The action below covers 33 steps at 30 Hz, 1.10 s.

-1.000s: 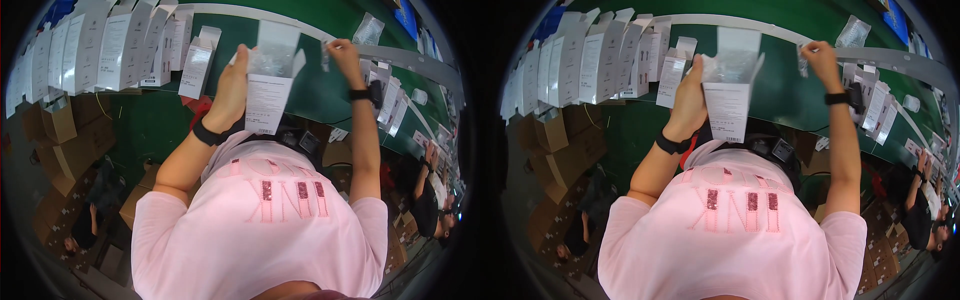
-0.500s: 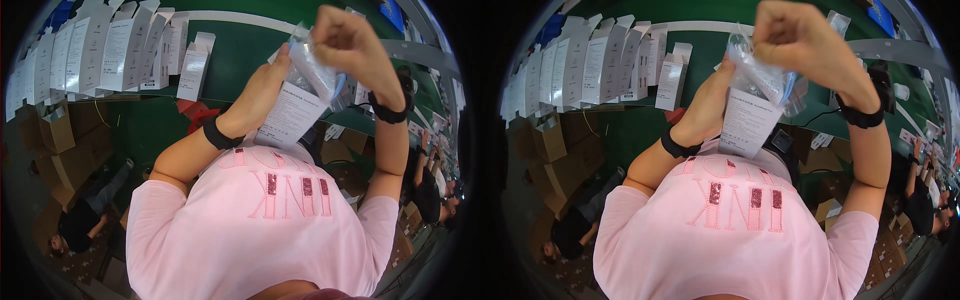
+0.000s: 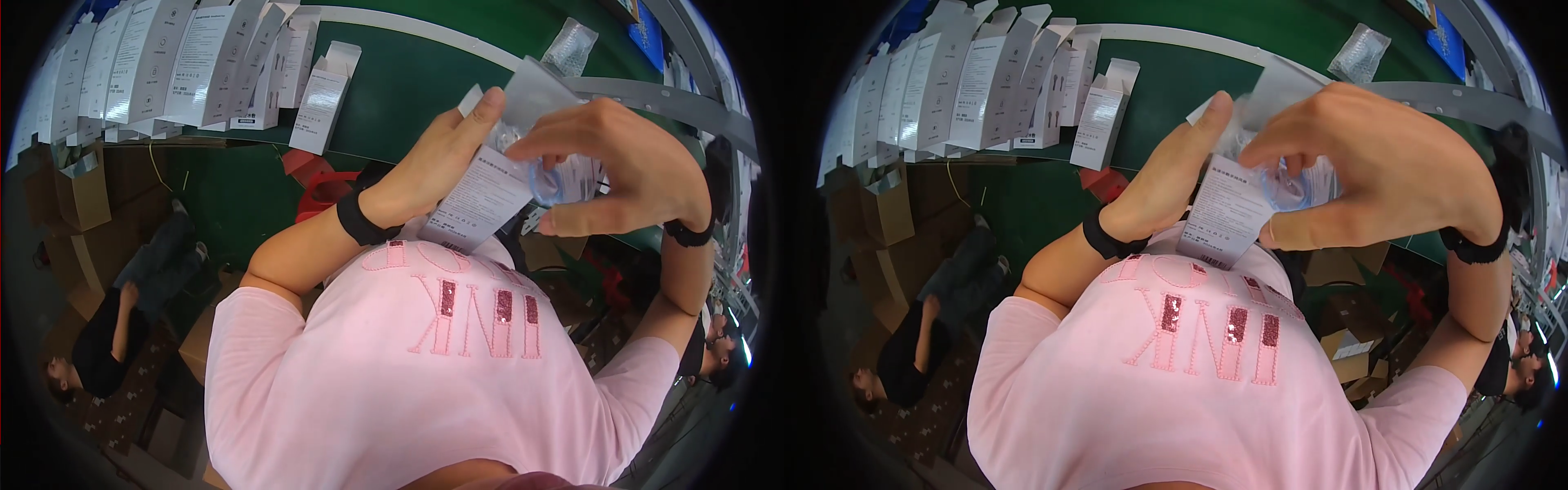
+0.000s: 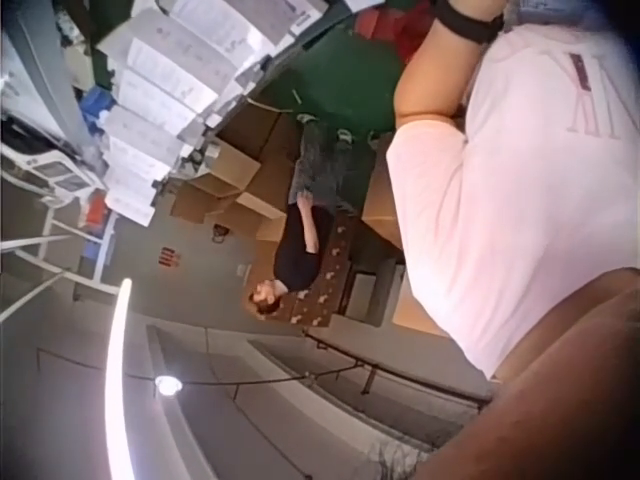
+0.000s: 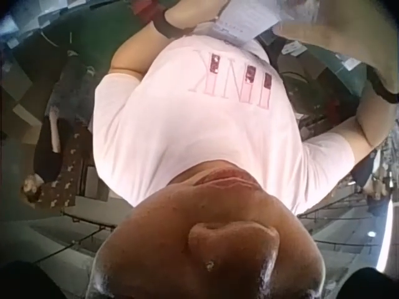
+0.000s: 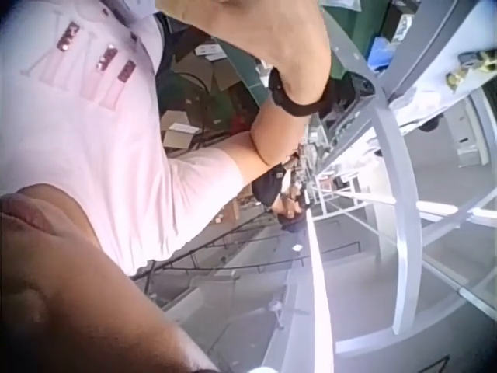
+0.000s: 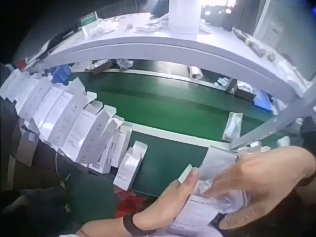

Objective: Packaging products into white boxes with bubble wrap and instruction sheets on an assembly line.

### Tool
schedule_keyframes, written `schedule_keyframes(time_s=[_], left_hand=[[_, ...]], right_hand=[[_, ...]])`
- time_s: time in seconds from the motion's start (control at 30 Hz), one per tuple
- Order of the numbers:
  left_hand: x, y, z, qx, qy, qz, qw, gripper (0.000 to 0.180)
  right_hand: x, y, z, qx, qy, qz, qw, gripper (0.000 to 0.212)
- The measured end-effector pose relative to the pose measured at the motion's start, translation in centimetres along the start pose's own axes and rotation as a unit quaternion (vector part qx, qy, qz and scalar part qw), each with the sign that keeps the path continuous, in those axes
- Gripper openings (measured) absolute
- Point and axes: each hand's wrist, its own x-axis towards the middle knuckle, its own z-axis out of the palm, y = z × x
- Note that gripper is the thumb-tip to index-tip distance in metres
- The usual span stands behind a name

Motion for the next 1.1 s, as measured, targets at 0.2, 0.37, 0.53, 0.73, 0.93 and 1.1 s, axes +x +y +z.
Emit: schedule_keyframes(time_s=[0.2,0.37,0.53,0.73,0.93,1.1], left_hand=[[0.4,-0.3,0.3,0.036,-0.029,0.027,0.999,0.077],[-0.1,-1.2,-0.5,-0.015,0.043,0.006,0.999,0.081],[-0.1,-0.9,-0.2,-0.005,0.019,0.015,1.000,0.080],[0.3,-0.9,0.8,-0.009,-0.002,0.028,1.000,0.077],[0.0,-0.2,0.4,-0.035,-0.018,0.009,0.999,0.074],[0.3,0.1,0.5,-0.010,-0.018,0.011,1.000,0.073]], right_hand=[[1.8,-0.1,-1.1,-0.009,-0.138,0.090,0.986,0.055],[0.2,2.0,1.1,0.077,0.057,0.074,0.993,0.046],[-0.7,2.1,1.4,0.228,0.129,0.144,0.954,0.027],[0.7,0.4,3.6,0.244,0.186,0.142,0.941,0.017],[-2.0,-0.5,2.1,-0.054,0.144,0.151,0.976,0.028],[-0.7,-0.2,2.5,0.014,0.101,0.126,0.987,0.031]])
